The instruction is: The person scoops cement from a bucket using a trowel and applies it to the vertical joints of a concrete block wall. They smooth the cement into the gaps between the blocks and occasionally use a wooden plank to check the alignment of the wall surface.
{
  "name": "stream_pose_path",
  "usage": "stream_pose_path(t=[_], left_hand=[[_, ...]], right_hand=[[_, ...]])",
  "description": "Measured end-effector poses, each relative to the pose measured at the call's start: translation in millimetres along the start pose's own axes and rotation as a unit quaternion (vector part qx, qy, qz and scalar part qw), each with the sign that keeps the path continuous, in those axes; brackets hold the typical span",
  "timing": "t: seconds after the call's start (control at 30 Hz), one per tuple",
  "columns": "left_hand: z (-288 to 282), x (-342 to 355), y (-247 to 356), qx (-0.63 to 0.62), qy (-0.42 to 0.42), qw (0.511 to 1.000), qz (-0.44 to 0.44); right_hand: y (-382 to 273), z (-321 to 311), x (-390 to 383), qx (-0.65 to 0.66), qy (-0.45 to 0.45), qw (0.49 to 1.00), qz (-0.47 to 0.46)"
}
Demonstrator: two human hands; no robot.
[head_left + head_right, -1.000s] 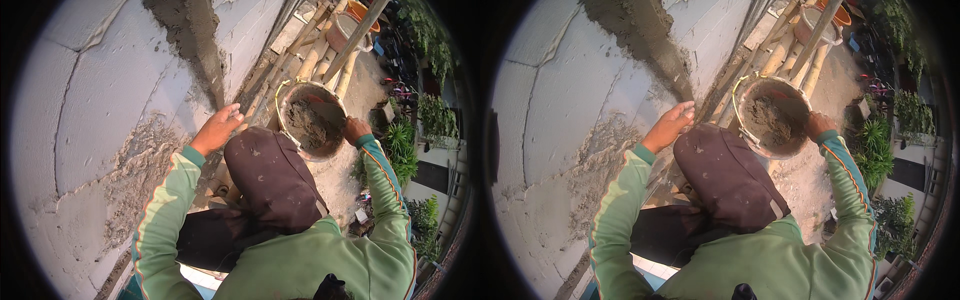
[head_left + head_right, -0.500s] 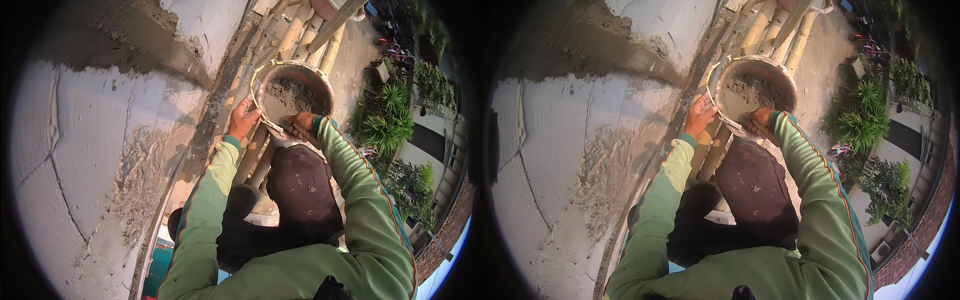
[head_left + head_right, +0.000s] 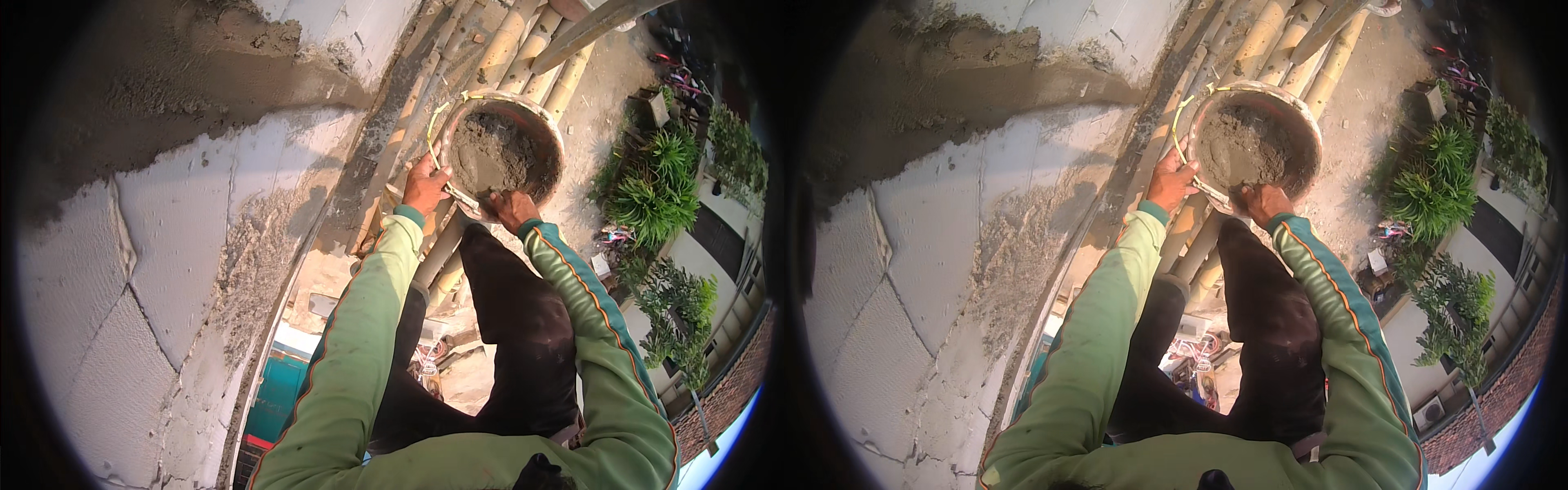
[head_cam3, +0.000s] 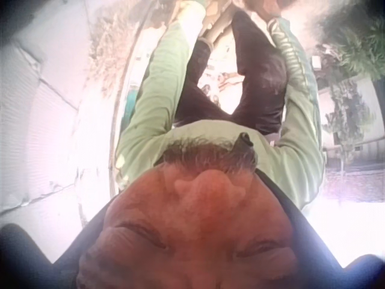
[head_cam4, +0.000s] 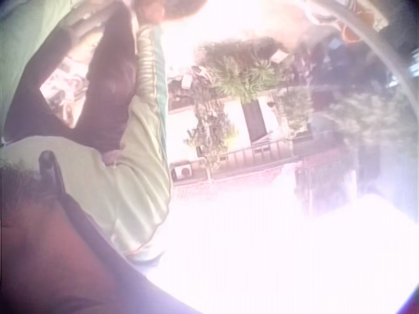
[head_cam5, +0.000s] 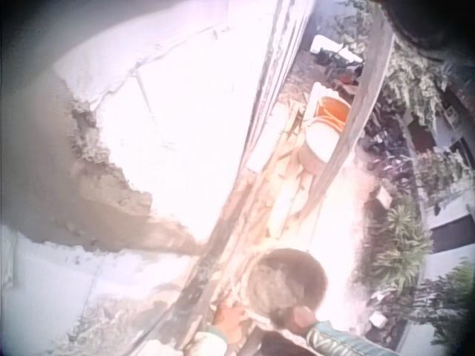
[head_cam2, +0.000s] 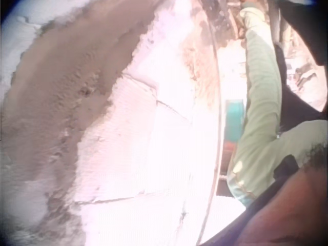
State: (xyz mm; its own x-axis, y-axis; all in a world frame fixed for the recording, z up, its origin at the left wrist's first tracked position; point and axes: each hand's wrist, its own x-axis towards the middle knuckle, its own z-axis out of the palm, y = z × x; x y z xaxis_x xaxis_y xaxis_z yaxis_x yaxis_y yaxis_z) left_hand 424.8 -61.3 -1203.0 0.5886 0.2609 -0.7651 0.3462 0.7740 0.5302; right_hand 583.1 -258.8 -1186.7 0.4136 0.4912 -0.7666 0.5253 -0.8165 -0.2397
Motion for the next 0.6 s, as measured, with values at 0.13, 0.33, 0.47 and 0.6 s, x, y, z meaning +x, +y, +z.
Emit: stream_pose_path(t=[0.13,0.33,0.47,0.6], left_hand=[[-8.6,-1.4,-7.8,0.047,0.041,0.998,0.025],[23.0,-158.1,25.9,0.135,0.198,0.966,0.098],[31.2,-323.5,76.8,0.168,0.222,0.943,0.184],[46.6,-503.1,206.4,0.489,0.306,0.742,0.341]], right_hand=[[-4.6,-22.8,-20.0,0.367,-0.129,0.916,0.094],[-0.4,-42.8,-48.8,0.400,-0.028,0.915,0.043],[-89.4,-97.9,-102.9,0.480,0.041,0.875,-0.042],[-184.8,-177.7,-223.7,0.683,-0.086,0.708,-0.159]])
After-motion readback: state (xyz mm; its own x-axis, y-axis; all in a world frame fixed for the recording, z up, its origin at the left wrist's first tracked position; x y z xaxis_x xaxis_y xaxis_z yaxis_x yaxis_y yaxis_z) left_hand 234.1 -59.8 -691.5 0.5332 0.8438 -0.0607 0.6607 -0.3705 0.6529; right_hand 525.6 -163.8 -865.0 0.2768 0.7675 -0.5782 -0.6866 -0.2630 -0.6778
